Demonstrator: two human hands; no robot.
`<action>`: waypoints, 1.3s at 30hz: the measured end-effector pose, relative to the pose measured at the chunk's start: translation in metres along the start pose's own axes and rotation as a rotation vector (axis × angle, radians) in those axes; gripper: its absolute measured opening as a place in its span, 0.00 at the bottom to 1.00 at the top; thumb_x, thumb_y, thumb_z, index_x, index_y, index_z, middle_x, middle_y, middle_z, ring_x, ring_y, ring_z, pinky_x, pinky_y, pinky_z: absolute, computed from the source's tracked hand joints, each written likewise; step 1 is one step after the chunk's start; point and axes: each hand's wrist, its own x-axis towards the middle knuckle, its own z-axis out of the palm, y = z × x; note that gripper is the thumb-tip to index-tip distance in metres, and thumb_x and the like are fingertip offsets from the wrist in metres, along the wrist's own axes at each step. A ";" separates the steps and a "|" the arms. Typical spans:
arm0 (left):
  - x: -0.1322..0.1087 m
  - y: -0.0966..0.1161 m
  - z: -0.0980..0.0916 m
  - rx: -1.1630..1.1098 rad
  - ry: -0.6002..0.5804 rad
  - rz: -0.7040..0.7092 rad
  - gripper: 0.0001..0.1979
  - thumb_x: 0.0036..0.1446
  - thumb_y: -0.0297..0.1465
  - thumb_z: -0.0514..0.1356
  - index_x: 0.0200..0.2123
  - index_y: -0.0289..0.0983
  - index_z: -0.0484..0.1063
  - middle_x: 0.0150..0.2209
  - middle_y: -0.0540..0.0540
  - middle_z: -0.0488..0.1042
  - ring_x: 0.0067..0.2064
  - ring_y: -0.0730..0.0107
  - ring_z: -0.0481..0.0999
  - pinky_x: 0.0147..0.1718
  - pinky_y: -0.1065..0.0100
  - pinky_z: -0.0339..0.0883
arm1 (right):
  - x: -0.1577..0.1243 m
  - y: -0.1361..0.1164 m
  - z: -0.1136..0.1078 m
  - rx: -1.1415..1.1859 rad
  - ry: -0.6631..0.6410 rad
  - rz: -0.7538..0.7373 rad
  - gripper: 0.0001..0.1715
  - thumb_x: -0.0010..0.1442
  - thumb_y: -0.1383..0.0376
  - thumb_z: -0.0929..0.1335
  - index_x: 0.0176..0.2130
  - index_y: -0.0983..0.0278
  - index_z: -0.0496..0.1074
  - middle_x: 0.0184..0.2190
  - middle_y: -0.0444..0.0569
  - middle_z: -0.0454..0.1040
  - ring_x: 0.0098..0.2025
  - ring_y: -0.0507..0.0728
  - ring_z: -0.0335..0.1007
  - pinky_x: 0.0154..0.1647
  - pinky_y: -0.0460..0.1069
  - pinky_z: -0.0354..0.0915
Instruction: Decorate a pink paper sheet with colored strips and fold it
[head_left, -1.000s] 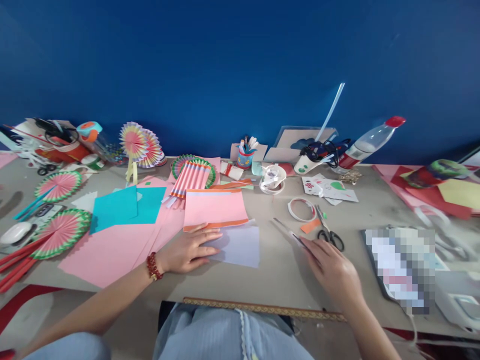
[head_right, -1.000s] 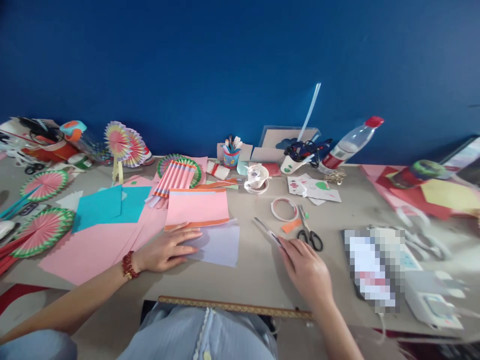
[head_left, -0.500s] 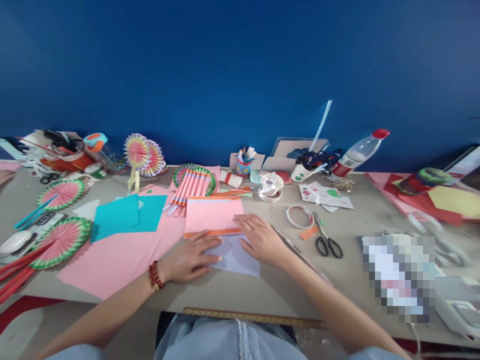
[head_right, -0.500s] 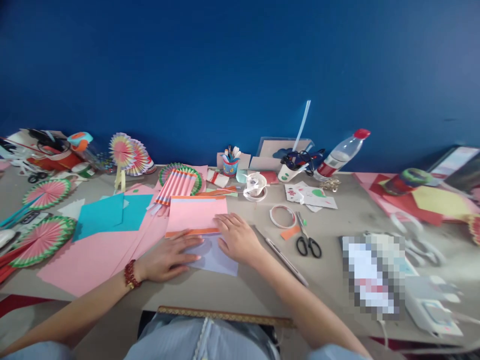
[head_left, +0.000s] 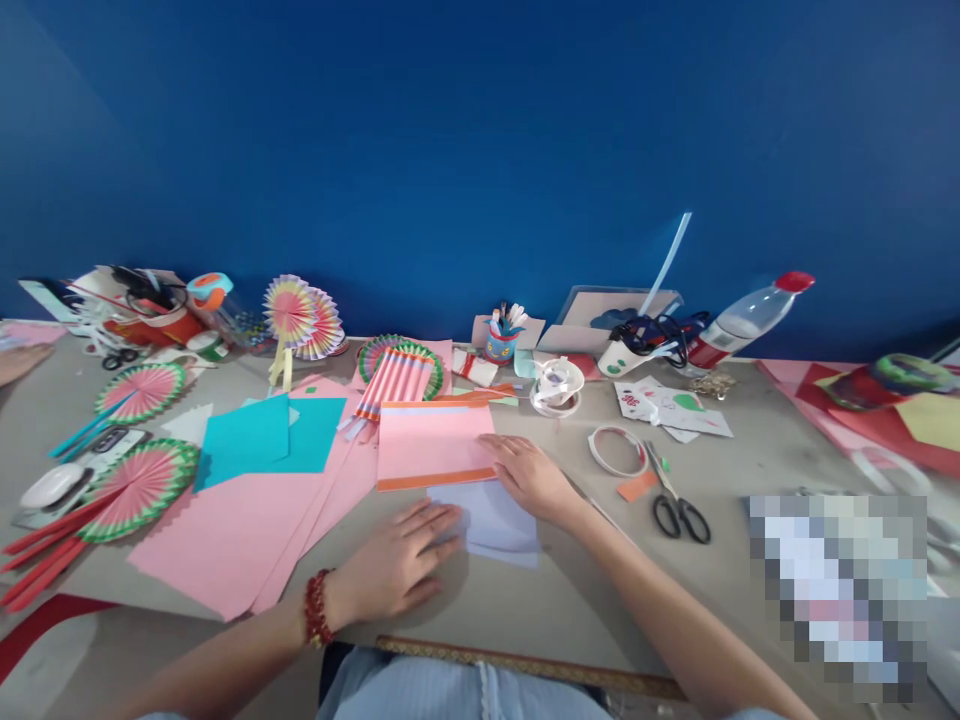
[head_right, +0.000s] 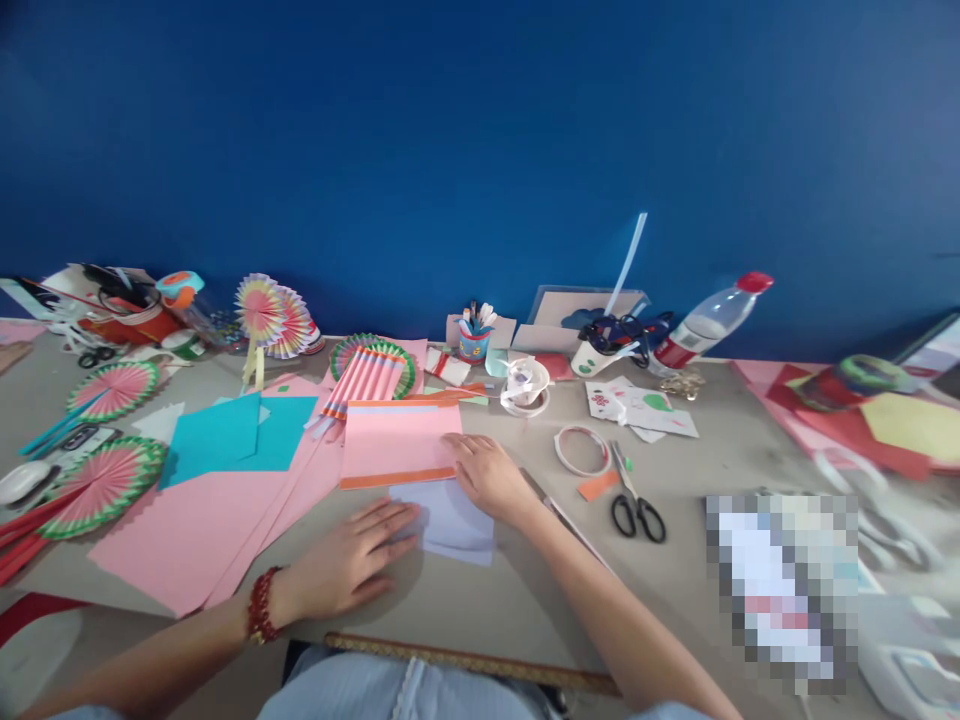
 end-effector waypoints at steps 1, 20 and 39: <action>0.003 0.002 0.003 0.004 -0.015 -0.010 0.26 0.64 0.35 0.57 0.63 0.37 0.61 0.68 0.37 0.56 0.69 0.53 0.54 0.66 0.47 0.50 | -0.002 0.003 -0.002 0.006 0.030 0.009 0.25 0.66 0.70 0.58 0.61 0.66 0.63 0.59 0.55 0.69 0.60 0.59 0.64 0.61 0.57 0.59; 0.054 0.022 0.013 0.009 0.035 -0.061 0.28 0.64 0.41 0.58 0.64 0.38 0.60 0.69 0.39 0.54 0.64 0.52 0.61 0.63 0.48 0.55 | -0.074 0.014 -0.034 -0.088 -0.101 0.132 0.07 0.62 0.69 0.65 0.39 0.62 0.74 0.40 0.50 0.74 0.44 0.59 0.68 0.45 0.55 0.65; 0.071 0.014 0.016 0.035 0.004 -0.004 0.35 0.64 0.51 0.52 0.67 0.36 0.55 0.68 0.36 0.55 0.67 0.51 0.56 0.67 0.47 0.43 | -0.154 -0.015 -0.021 -0.247 0.118 0.020 0.18 0.65 0.65 0.65 0.53 0.59 0.73 0.53 0.51 0.76 0.55 0.61 0.71 0.55 0.59 0.68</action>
